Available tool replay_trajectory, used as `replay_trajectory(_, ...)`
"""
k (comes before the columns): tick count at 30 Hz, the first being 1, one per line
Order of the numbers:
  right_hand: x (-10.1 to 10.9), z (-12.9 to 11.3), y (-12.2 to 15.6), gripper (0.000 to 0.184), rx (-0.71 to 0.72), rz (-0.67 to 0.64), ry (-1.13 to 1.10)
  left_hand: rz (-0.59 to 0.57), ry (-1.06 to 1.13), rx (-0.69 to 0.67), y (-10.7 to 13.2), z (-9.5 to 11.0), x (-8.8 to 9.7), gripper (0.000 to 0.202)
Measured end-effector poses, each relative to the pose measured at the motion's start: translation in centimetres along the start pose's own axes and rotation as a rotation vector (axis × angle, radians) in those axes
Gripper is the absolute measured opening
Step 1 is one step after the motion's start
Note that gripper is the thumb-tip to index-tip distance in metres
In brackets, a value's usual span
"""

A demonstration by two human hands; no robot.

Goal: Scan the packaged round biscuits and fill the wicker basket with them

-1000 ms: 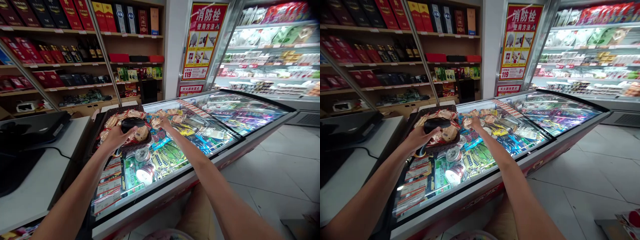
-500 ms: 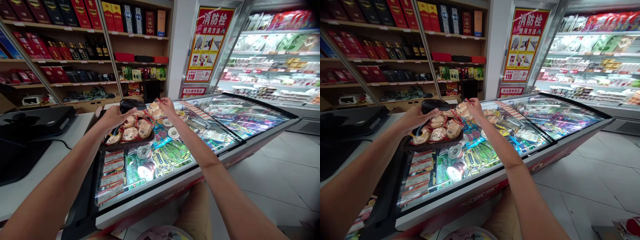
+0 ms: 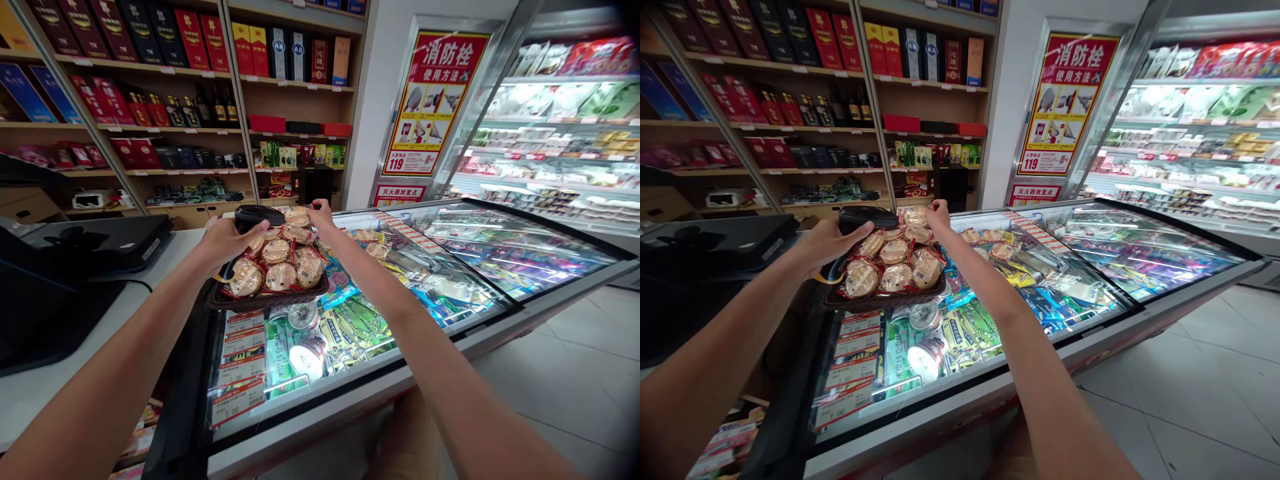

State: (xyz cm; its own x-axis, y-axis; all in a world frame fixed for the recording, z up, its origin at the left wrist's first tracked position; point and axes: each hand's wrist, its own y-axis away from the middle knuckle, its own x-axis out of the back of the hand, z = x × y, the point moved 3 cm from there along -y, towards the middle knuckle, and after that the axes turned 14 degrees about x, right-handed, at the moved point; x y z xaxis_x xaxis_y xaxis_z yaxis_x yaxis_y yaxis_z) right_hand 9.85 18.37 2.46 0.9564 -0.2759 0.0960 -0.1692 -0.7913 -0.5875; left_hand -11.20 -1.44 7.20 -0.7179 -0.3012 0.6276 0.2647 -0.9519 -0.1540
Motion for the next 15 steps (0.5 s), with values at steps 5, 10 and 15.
replay_trajectory(5, -5.0, 1.1, -1.8, 0.023, 0.009, -0.148, 0.149, 0.019, -0.051, 0.075, -1.3, -0.2, 0.6, 0.054)
replay_trajectory(10, -5.1, 2.7, -2.4, 0.016, 0.178, -0.246, 0.32, -0.021, -0.045, 0.028, -2.4, 0.3, -1.0, 0.056)
replay_trajectory(15, 4.9, 6.1, -1.4, 0.033, 0.069, -0.013, 0.578, -0.118, -0.017, -0.07, -2.8, 1.9, -3.7, 0.054)
